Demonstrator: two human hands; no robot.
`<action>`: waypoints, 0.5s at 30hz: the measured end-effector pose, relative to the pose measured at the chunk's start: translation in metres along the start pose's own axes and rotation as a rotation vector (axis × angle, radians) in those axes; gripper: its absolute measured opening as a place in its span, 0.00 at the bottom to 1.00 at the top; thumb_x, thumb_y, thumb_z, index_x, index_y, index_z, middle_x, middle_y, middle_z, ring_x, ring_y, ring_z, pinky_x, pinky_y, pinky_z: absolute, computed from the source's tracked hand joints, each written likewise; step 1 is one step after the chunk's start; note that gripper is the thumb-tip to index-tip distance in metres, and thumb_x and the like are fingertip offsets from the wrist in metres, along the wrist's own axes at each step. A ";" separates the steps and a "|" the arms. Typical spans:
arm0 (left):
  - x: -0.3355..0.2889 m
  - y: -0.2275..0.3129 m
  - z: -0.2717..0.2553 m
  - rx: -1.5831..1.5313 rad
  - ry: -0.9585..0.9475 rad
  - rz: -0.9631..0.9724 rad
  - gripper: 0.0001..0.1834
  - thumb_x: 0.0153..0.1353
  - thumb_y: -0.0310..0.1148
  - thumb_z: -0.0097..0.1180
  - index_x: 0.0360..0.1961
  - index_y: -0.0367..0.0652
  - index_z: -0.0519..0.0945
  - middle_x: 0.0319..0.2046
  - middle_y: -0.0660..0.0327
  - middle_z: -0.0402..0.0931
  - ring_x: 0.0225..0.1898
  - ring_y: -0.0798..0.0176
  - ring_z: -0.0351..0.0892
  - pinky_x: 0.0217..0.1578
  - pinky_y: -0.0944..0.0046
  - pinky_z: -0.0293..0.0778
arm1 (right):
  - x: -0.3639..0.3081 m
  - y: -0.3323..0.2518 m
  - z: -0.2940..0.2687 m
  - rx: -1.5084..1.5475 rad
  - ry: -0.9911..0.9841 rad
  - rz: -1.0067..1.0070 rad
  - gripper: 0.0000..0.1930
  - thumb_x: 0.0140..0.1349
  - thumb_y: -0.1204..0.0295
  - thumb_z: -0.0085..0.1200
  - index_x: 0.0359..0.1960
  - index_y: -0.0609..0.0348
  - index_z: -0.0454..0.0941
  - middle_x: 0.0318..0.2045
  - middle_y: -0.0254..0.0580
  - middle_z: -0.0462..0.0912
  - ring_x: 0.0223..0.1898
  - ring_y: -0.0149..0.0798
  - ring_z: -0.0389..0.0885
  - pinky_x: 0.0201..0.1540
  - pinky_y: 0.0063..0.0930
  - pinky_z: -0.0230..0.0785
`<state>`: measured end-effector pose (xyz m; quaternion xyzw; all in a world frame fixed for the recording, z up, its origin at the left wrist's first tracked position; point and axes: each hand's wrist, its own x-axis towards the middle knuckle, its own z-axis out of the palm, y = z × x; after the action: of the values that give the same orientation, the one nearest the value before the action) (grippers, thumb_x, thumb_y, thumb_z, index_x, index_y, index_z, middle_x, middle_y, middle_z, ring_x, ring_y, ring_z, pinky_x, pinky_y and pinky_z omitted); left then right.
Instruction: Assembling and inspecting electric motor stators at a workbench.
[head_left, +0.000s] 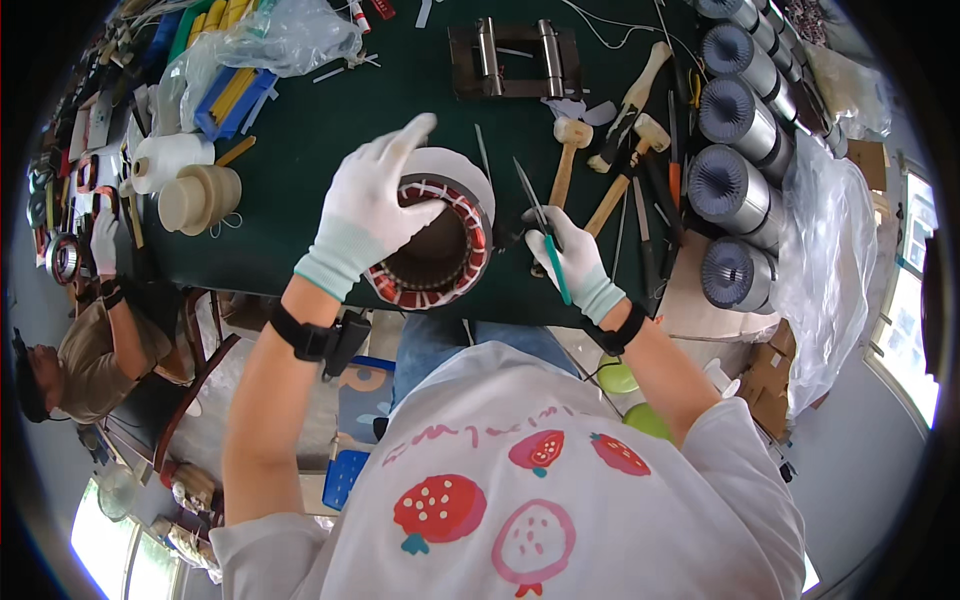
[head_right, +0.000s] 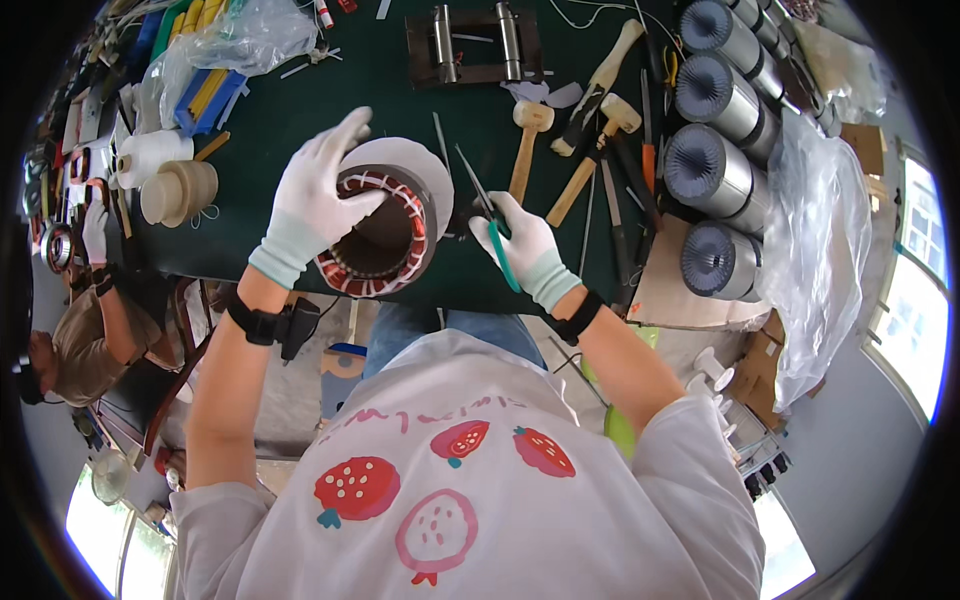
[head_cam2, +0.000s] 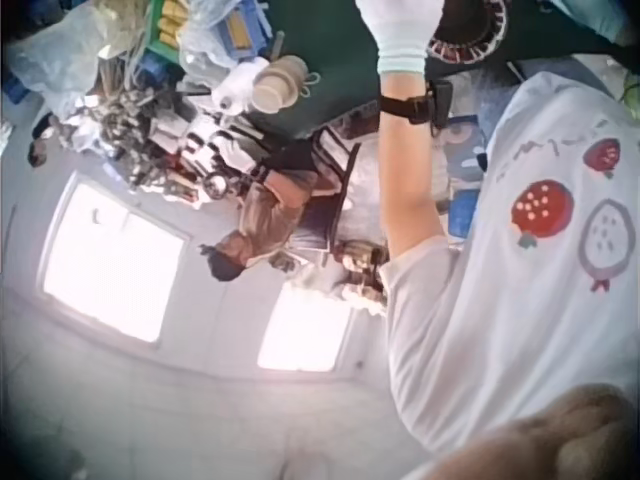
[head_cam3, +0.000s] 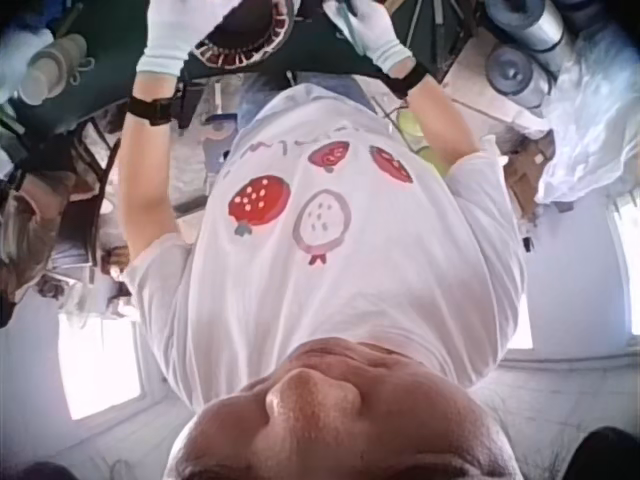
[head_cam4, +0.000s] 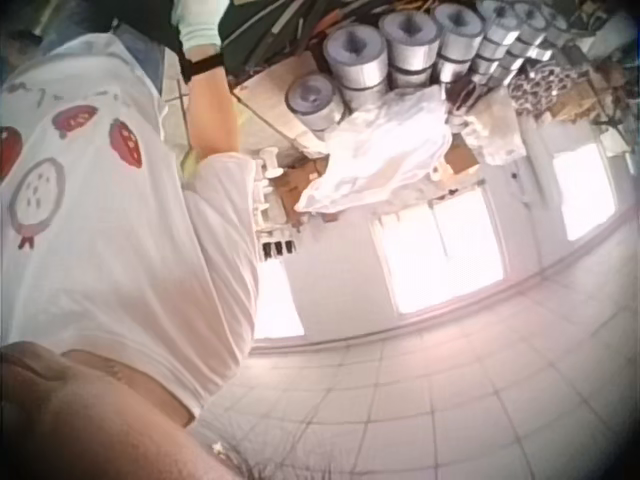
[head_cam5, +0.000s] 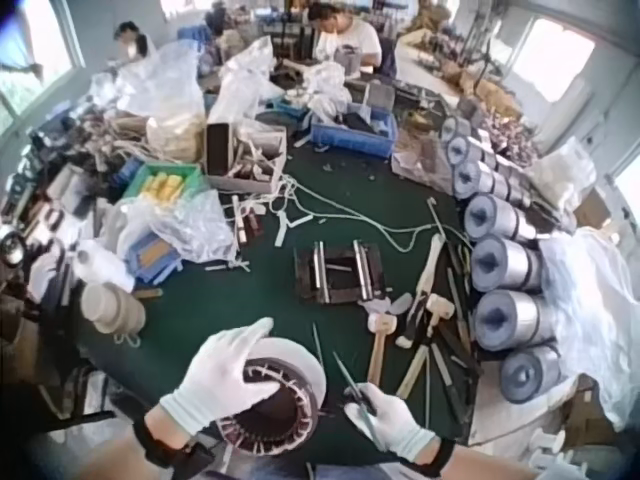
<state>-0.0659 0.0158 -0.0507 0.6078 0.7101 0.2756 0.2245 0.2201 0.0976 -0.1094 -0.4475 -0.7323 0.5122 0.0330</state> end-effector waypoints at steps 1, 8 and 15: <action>-0.008 -0.001 0.002 0.018 0.070 -0.021 0.40 0.50 0.30 0.68 0.66 0.41 0.69 0.57 0.49 0.76 0.59 0.45 0.73 0.62 0.52 0.69 | -0.003 -0.005 -0.005 0.011 -0.036 0.078 0.21 0.66 0.56 0.58 0.53 0.57 0.75 0.28 0.48 0.84 0.31 0.48 0.86 0.37 0.34 0.76; -0.077 0.002 0.035 0.057 0.379 -0.283 0.28 0.64 0.32 0.59 0.64 0.34 0.69 0.59 0.46 0.73 0.58 0.45 0.74 0.61 0.52 0.69 | -0.010 -0.027 -0.015 -0.169 -0.120 0.177 0.27 0.65 0.51 0.59 0.58 0.54 0.73 0.33 0.49 0.85 0.36 0.51 0.85 0.42 0.37 0.76; -0.054 -0.012 0.027 -0.005 0.384 -0.199 0.16 0.67 0.27 0.53 0.54 0.35 0.77 0.52 0.50 0.78 0.53 0.48 0.78 0.57 0.56 0.72 | -0.028 -0.063 0.009 -0.153 -0.107 -0.001 0.27 0.63 0.53 0.60 0.59 0.52 0.72 0.38 0.50 0.84 0.42 0.55 0.83 0.44 0.41 0.75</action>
<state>-0.0483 -0.0357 -0.0792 0.4702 0.7957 0.3647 0.1128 0.1928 0.0673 -0.0531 -0.4202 -0.7704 0.4778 -0.0404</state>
